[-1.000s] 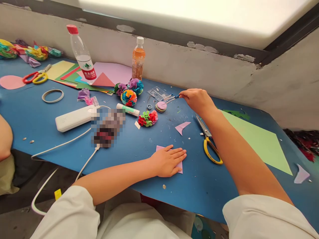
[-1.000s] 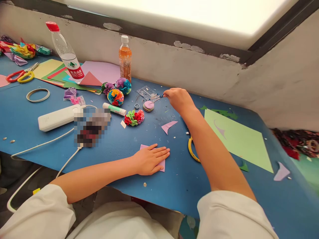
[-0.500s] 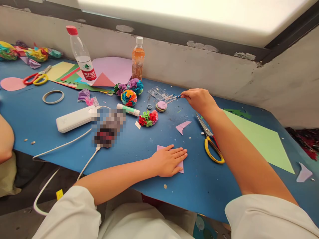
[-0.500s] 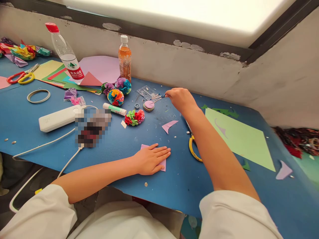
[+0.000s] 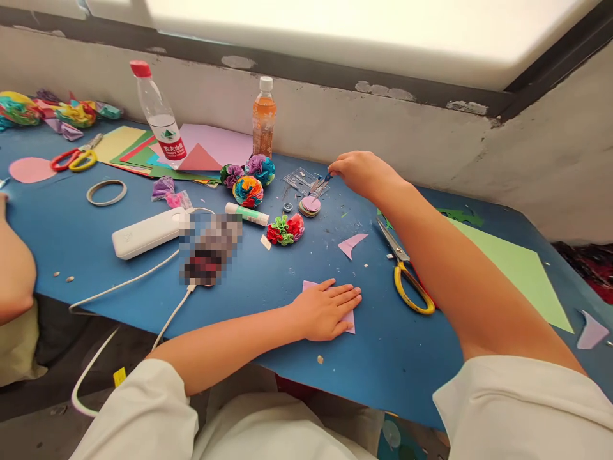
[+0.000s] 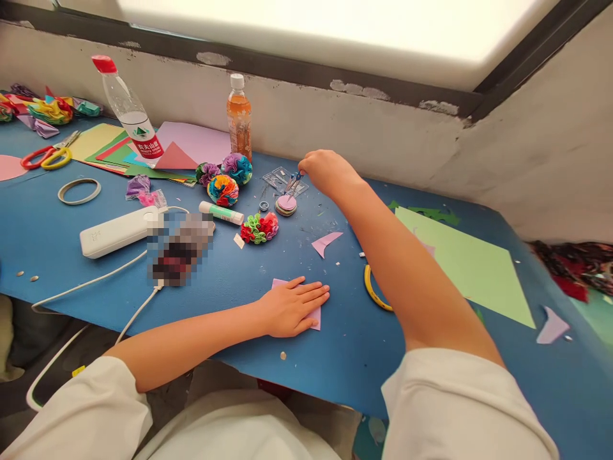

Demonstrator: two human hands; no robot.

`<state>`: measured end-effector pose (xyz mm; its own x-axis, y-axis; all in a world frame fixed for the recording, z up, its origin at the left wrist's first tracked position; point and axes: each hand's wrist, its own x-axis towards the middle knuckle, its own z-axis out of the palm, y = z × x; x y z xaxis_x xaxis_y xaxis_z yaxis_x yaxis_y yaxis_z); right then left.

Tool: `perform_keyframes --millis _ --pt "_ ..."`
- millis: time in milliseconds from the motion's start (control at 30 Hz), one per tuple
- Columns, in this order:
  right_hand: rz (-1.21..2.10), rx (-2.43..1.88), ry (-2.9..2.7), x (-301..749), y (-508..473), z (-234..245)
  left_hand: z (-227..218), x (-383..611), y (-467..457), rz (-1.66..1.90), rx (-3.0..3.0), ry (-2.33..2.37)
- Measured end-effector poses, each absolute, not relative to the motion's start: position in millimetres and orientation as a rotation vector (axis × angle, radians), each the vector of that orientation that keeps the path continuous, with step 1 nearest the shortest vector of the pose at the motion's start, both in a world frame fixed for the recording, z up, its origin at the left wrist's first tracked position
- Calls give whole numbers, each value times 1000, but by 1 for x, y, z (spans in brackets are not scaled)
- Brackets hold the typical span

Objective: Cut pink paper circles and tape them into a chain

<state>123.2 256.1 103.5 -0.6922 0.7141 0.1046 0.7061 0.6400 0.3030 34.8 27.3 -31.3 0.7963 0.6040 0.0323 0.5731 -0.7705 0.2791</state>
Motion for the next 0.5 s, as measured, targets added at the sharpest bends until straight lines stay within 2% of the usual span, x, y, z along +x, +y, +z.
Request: perform_keyframes --millis 233,367,500 --pt "425 1216 2804 110 267 107 -32 36 28 162 2730 907" --pt "59 1610 2962 112 255 115 -28 33 30 131 2691 886" --pt "-110 2057 3051 136 212 102 -21 28 34 111 2588 851"
